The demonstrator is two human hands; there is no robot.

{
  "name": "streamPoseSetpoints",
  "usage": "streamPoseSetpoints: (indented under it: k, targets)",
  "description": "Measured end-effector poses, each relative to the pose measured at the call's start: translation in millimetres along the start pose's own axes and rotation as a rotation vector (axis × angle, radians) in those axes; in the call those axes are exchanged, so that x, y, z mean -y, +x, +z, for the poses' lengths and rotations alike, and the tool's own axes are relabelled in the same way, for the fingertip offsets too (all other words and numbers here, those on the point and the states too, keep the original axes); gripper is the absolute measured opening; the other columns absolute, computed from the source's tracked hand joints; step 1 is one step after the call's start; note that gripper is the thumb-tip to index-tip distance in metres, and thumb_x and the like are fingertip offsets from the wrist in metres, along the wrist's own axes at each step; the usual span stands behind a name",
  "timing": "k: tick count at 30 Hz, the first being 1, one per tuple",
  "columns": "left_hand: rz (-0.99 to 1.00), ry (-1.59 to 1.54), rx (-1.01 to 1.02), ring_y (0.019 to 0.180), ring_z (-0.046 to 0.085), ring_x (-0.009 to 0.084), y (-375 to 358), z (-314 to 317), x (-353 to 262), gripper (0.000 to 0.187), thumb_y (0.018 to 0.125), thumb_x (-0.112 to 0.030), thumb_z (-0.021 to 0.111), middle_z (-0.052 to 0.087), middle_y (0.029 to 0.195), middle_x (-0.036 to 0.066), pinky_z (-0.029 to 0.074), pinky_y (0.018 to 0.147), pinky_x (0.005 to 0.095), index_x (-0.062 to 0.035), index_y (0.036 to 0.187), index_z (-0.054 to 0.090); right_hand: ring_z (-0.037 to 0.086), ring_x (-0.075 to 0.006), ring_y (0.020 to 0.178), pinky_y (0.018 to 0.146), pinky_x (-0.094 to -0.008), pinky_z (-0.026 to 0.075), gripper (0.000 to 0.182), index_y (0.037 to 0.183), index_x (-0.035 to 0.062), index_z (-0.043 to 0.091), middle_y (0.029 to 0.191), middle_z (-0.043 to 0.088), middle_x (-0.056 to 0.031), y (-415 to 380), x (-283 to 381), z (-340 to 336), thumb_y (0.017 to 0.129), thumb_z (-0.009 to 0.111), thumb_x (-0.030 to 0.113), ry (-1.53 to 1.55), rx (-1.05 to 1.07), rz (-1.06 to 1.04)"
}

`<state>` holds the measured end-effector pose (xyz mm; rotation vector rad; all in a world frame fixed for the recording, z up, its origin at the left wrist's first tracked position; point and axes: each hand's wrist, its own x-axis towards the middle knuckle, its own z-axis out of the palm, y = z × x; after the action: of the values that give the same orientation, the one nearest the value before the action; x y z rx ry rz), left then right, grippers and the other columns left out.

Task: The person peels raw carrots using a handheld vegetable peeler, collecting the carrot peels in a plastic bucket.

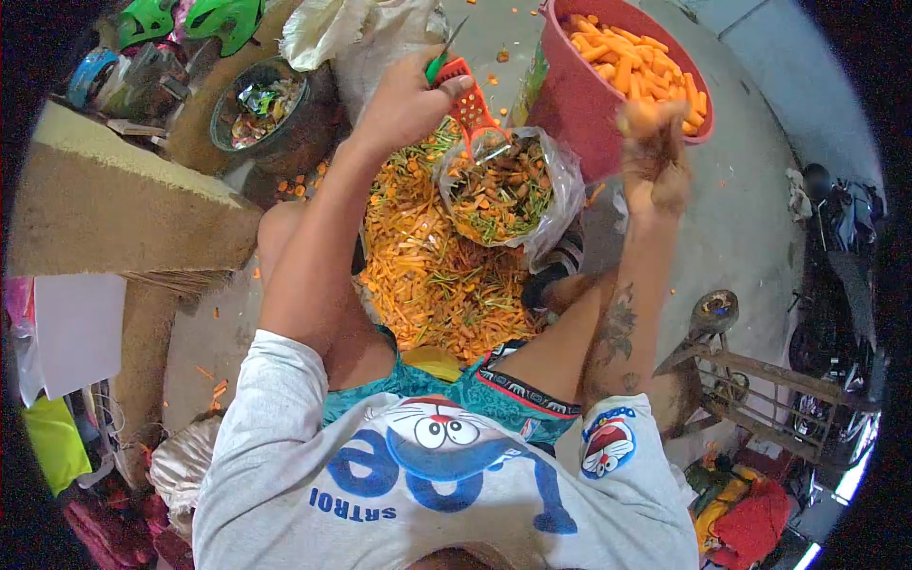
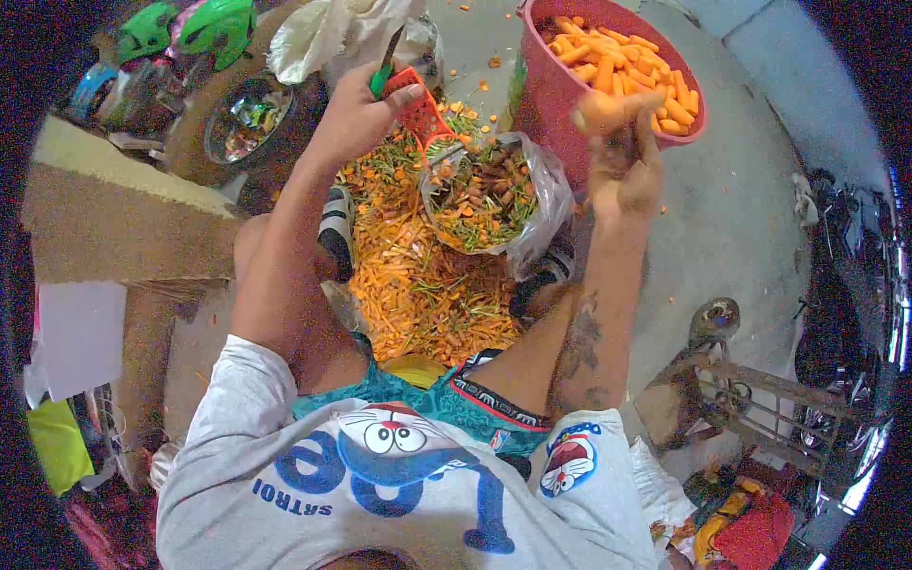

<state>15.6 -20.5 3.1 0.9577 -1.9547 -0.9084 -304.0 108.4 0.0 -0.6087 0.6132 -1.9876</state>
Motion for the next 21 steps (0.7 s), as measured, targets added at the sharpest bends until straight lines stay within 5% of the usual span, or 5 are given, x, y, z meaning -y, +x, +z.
streamPoseSetpoints:
  k: [2, 4, 8, 13, 21]
  targets:
    - [0.019, -0.037, 0.004, 0.073, 0.057, 0.0099, -0.7, 1.3, -1.5, 0.023, 0.095, -0.024, 0.073, 0.066, 0.081, -0.001, 0.048, 0.067, 0.0297, -0.0024, 0.103, 0.068, 0.071, -0.0185, 0.09, 0.074, -0.0401, 0.062, 0.03, 0.128, 0.0042, 0.06, 0.107, 0.071, -0.0084, -1.2, -1.2, -6.0, 0.104, 0.056, 0.021, 0.129, 0.157, 0.207]
    - [0.037, -0.068, 0.006, 0.071, 0.057, 0.0086, -1.9, -2.2, -9.8, 0.022, 0.096, -0.025, 0.073, 0.066, 0.081, -0.002, 0.047, 0.064, 0.0283, -0.0037, 0.102, 0.069, 0.068, -0.0176, 0.081, 0.062, -0.0373, 0.057, 0.033, 0.128, 0.0087, 0.06, 0.099, 0.071, -0.0064, -8.8, -20.9, 13.7, 0.104, 0.054, 0.03, -0.405, -0.225, 0.308]
    - [-0.151, -0.414, 0.037, 0.065, 0.054, 0.0032, -0.5, -0.7, -9.4, 0.018, 0.096, -0.026, 0.073, 0.066, 0.081, -0.004, 0.04, 0.055, 0.0224, -0.0093, 0.102, 0.07, 0.063, -0.0148, 0.07, 0.051, -0.0293, 0.049, 0.034, 0.128, 0.0089, 0.06, 0.092, 0.067, -0.0072, -13.2, -58.0, 28.5, 0.103, 0.051, 0.03, -0.315, -0.059, 0.401]
    - [-0.15, -0.65, 0.088, 0.065, 0.056, 0.0028, -2.7, 19.0, -10.1, 0.018, 0.095, -0.026, 0.074, 0.064, 0.081, -0.006, 0.043, 0.055, 0.0212, -0.0097, 0.102, 0.068, 0.066, -0.0163, 0.085, 0.076, -0.0317, 0.053, 0.037, 0.13, 0.0005, 0.061, 0.104, 0.07, -0.0071, -52.6, -79.9, 73.4, 0.106, 0.044, 0.023, -0.289, 0.046, 0.455]
    - [0.123, -0.343, -0.185, 0.067, 0.06, 0.008, 2.6, 18.0, -14.6, 0.019, 0.09, -0.019, 0.077, 0.068, 0.073, 0.0, 0.051, 0.06, 0.0285, -0.0024, 0.096, 0.072, 0.068, -0.0218, 0.091, 0.076, -0.0355, 0.056, 0.037, 0.129, 0.0005, 0.06, 0.111, 0.07, -0.0121, -52.7, -76.4, 64.4, 0.105, 0.045, 0.025, -0.095, 0.031, 0.606]
